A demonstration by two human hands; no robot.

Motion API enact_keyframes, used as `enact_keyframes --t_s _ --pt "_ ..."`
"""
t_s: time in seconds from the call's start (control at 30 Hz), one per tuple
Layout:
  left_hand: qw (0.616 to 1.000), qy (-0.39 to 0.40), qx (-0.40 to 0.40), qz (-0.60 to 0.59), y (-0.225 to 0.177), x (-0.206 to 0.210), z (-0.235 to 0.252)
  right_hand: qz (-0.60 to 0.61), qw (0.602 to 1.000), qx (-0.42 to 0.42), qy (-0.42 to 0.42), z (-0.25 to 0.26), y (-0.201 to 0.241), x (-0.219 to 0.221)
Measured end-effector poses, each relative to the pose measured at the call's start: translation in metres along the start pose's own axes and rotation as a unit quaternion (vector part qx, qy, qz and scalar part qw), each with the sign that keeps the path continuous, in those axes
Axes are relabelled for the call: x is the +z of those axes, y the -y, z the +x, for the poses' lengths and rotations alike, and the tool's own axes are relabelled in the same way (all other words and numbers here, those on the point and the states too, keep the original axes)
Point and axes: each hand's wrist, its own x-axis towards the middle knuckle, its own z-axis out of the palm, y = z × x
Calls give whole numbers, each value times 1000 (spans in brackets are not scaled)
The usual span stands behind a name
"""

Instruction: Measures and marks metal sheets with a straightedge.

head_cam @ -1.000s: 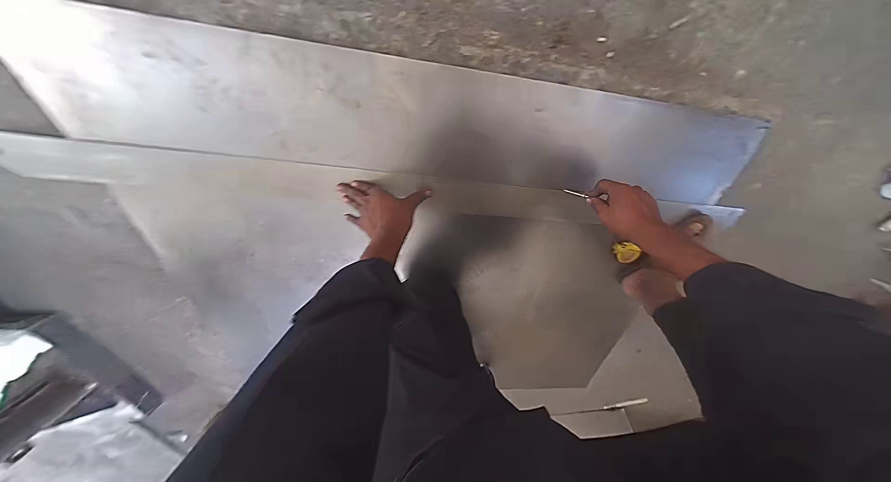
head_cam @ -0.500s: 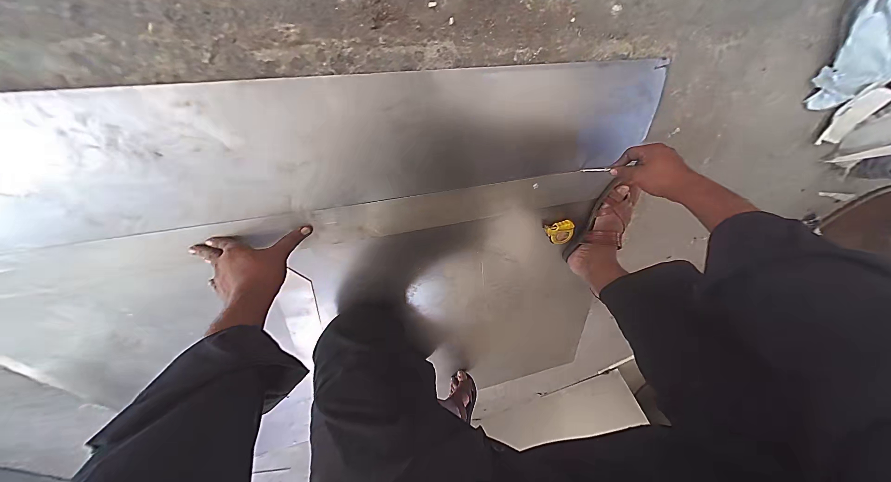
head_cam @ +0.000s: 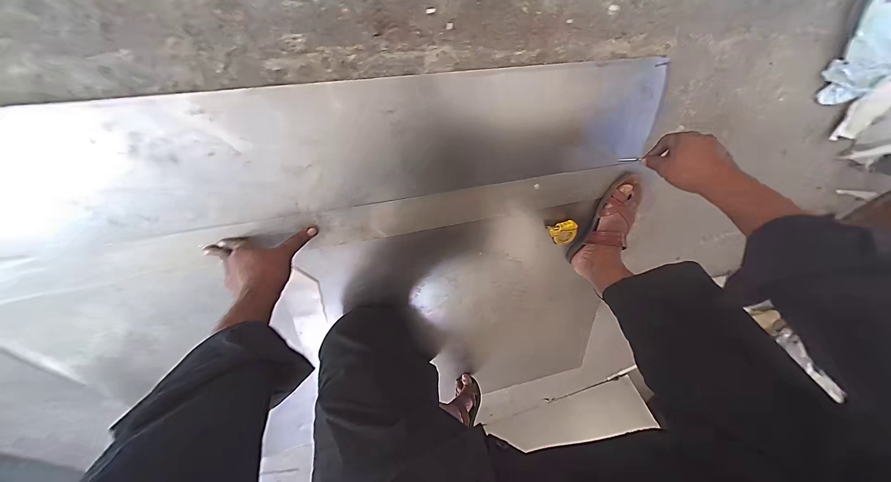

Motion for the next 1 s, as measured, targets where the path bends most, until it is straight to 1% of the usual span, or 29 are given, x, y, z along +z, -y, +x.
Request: enact_keyframes --t_s 0.1,0.2,0.27,0.3,0.37,0.47,0.67,0.73,0.77,0.8,0.87,0.97,1.0 --pt "1000 7 -13 1 0 -7 -8 38 992 -120 0 -44 109 12" --pt "1000 8 -19 -1 0 -8 -8 104 960 -258 34 -73 217 30" --pt "1000 10 -24 2 -4 -8 -4 114 943 -310 38 -84 278 43" --pt "1000 12 -24 4 -6 -8 -3 115 939 -323 34 -87 302 50" --pt "1000 16 -24 8 -5 -6 -5 100 940 -324 40 -92 337 65" --pt "1000 13 -24 4 -5 -6 -6 86 940 -324 62 -93 368 78" --pt "1000 12 -20 3 -4 -6 -7 31 937 -342 66 -111 416 74" --pt "1000 15 -24 12 -5 -7 -6 23 941 -331 67 -108 401 69" --pt "999 16 -24 16 -6 -9 -6 18 946 -315 69 -103 380 66" --pt "999 17 -23 16 -6 -9 -5 11 954 -289 79 -97 349 60" --pt "1000 15 -21 13 -6 -6 -7 4 969 -232 85 -74 265 47" --pt "1000 6 -18 18 -4 -6 -7 31 985 -165 40 -25 108 41" --pt "1000 6 -20 21 -5 -8 -6 54 990 -125 32 -11 63 40"
